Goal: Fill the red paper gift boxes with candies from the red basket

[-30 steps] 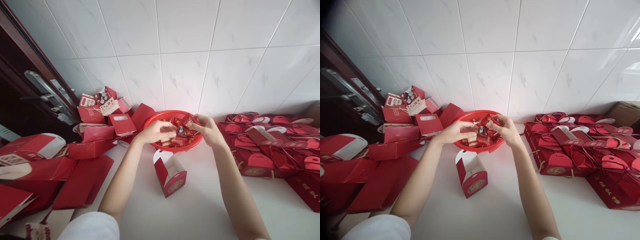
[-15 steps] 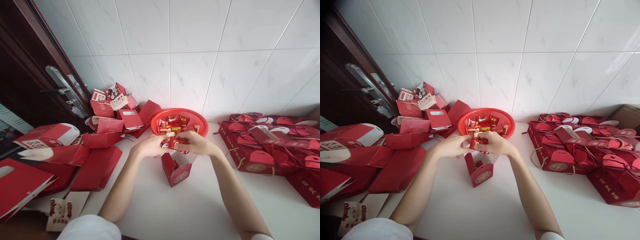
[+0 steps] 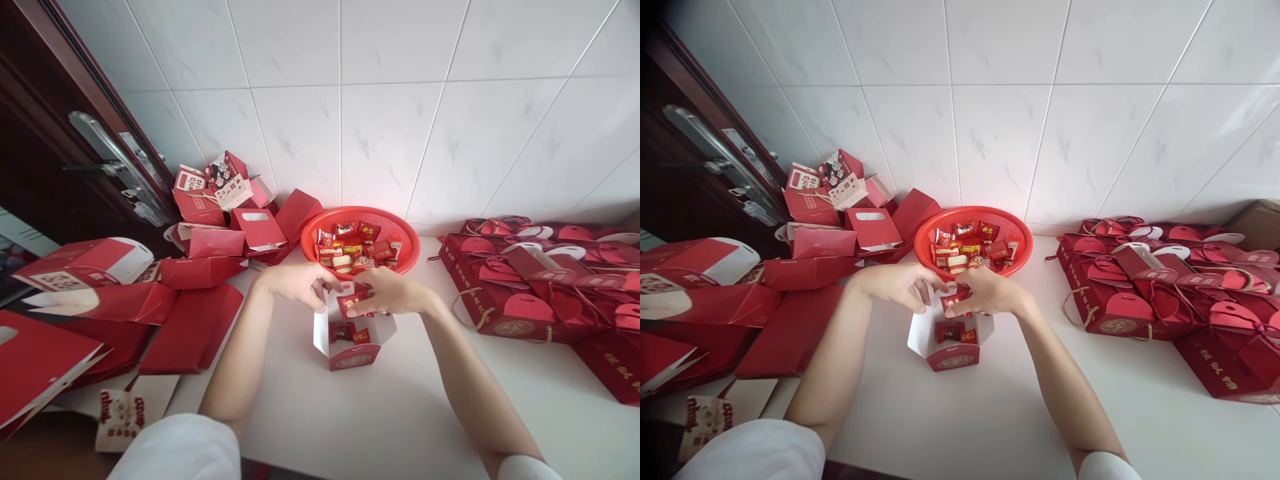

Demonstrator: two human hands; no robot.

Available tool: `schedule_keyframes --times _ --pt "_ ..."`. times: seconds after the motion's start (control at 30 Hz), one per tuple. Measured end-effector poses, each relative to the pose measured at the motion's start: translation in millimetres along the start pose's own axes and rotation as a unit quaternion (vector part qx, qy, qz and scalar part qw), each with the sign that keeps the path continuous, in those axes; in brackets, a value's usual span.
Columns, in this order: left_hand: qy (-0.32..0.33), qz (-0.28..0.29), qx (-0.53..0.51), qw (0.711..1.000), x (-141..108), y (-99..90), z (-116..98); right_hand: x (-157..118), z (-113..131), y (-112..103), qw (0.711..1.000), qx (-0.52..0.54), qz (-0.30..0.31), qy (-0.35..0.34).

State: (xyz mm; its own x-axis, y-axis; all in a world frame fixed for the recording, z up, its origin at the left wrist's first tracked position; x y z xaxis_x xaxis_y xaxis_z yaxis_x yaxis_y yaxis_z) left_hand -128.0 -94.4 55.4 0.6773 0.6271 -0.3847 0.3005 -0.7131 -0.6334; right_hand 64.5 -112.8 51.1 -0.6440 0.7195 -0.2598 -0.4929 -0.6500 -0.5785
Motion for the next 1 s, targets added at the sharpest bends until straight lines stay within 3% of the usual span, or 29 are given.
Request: schedule_keyframes --times 0.27,0.4,0.47,0.63,0.8,0.9,1.0 --pt "0.038 -0.022 -0.012 0.999 1 -1.2 -3 -4 7 3 0.997 -0.061 -0.003 -0.044" --pt "0.072 -0.042 -0.020 0.996 4 -3.0 -4 -9 13 9 0.993 -0.085 0.055 -0.065" --pt "0.084 -0.046 -0.022 0.995 4 -3.2 -5 -8 14 12 0.991 -0.109 0.055 -0.059" --pt "0.076 -0.049 -0.010 0.996 4 -2.9 -7 -14 15 4 0.987 -0.129 -0.002 -0.097" --pt "0.039 -0.058 -0.003 0.998 6 -2.6 -1 -38 13 -23 0.975 -0.071 -0.105 -0.185" --pt "0.030 -0.046 -0.003 0.998 10 -0.9 3 -51 9 -33 0.969 -0.056 -0.150 -0.189" --pt "0.028 -0.049 0.003 0.998 14 0.8 4 -60 1 -28 0.969 -0.079 -0.170 -0.164"
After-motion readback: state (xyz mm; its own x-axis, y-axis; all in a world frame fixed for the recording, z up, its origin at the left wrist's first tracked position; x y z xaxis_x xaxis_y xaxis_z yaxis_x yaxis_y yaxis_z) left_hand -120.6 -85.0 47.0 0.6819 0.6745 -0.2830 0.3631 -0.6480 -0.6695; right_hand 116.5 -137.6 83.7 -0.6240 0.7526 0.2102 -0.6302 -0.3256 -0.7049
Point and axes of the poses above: each hand's wrist, its own x-axis towards the middle knuckle, its own y-axis out of the palm, z = x × y, the point moved 3 cm from there along x, towards the middle knuckle, and after that the axes turned 5 degrees about x, right-handed, at the moved point
